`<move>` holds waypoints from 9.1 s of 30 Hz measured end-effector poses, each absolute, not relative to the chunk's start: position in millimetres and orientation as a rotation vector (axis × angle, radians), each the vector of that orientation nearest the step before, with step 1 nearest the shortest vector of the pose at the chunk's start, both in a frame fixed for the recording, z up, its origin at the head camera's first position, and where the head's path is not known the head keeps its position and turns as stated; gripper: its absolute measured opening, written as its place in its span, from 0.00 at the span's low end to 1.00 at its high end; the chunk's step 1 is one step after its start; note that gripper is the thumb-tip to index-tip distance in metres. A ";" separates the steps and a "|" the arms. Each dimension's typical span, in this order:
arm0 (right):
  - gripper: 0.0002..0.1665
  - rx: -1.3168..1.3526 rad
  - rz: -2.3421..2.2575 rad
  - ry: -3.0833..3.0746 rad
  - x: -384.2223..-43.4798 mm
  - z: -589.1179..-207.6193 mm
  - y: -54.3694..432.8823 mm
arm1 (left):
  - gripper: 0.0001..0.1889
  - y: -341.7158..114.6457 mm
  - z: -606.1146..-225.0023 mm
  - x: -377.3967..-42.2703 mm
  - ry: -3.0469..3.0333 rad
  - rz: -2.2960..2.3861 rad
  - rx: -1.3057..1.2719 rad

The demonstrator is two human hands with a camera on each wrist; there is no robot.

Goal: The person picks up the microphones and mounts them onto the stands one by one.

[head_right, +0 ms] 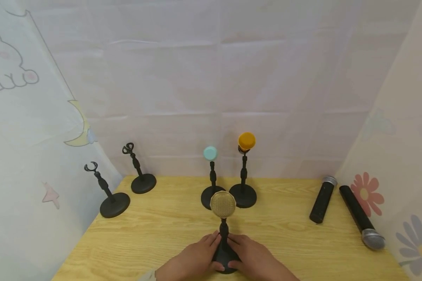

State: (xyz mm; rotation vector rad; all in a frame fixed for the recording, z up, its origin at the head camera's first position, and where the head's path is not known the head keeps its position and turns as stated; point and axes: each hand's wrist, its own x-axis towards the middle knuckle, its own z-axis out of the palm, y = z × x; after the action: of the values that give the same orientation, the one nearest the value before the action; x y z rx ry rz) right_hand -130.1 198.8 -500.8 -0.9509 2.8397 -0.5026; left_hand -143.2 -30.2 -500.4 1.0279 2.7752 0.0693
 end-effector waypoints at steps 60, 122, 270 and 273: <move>0.35 -1.049 -0.355 2.876 -165.8 -494.0 137.0 | 0.46 -77.9 -496.9 -168.3 2.813 0.191 0.868; 0.35 -0.922 -0.287 2.853 -227.3 -491.5 80.0 | 0.44 -123.7 -499.5 -229.0 2.755 0.370 0.743; 0.25 -0.245 -0.599 3.181 -243.1 -477.9 291.9 | 0.28 -320.3 -498.8 -234.5 3.106 0.593 -0.026; 0.27 -0.204 -0.604 3.164 -239.9 -476.1 308.5 | 0.29 -326.2 -497.6 -235.1 3.093 0.602 -0.056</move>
State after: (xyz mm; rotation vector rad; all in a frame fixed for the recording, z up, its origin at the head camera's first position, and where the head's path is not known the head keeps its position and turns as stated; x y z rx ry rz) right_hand -239.9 308.5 -476.1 -0.2042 3.1635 -0.6037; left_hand -235.1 -326.2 -497.6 -0.0563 3.0931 0.6016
